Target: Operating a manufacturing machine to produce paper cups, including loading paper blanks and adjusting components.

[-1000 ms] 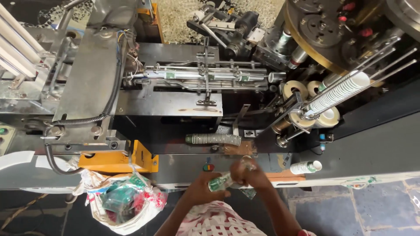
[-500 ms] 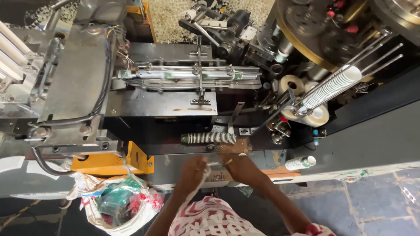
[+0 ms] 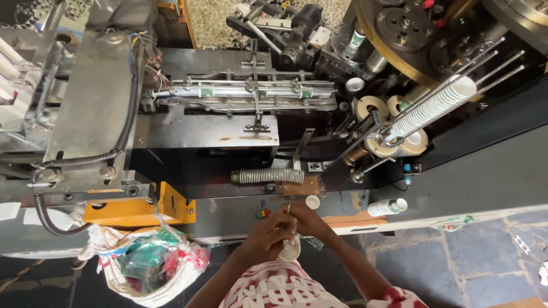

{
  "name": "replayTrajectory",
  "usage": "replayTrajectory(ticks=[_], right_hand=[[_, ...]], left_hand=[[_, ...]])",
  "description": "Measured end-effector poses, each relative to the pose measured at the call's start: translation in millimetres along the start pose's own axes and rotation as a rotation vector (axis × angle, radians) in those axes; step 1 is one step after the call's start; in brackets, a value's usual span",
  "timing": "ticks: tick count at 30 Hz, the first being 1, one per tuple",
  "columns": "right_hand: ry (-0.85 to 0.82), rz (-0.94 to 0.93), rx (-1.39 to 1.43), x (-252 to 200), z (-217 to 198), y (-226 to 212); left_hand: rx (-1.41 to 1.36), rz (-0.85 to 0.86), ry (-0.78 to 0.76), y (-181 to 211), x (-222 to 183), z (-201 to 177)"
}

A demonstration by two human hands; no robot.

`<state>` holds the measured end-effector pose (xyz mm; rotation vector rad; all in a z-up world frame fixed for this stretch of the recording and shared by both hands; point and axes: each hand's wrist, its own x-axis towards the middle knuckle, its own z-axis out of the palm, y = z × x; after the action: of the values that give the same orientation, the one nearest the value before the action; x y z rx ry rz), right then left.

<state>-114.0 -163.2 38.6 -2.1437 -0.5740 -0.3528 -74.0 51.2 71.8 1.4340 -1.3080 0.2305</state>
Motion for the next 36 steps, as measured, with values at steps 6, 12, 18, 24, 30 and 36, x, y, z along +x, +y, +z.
replayTrajectory(ticks=[6,12,18,24,30,36], right_hand=[[-0.166,0.898,0.482,-15,3,-2],[-0.028,0.96,0.544,-20,-35,-39],[0.011,0.616,0.603,-19,-68,-78],[0.259,0.454,0.614,-39,-55,-59],[-0.172,0.183,-0.548,-12,-43,-49],[-0.134,0.372,-0.286,-31,-50,-44]], left_hand=[[0.212,-0.326,-0.394,-1,-19,16],[-0.012,-0.446,0.01,8,0,-5],[-0.364,-0.513,-0.459,3,15,11],[-0.23,-0.318,-0.172,-18,26,1],[0.088,-0.554,-0.587,-33,6,11],[0.349,-0.215,-0.229,-17,26,-3]])
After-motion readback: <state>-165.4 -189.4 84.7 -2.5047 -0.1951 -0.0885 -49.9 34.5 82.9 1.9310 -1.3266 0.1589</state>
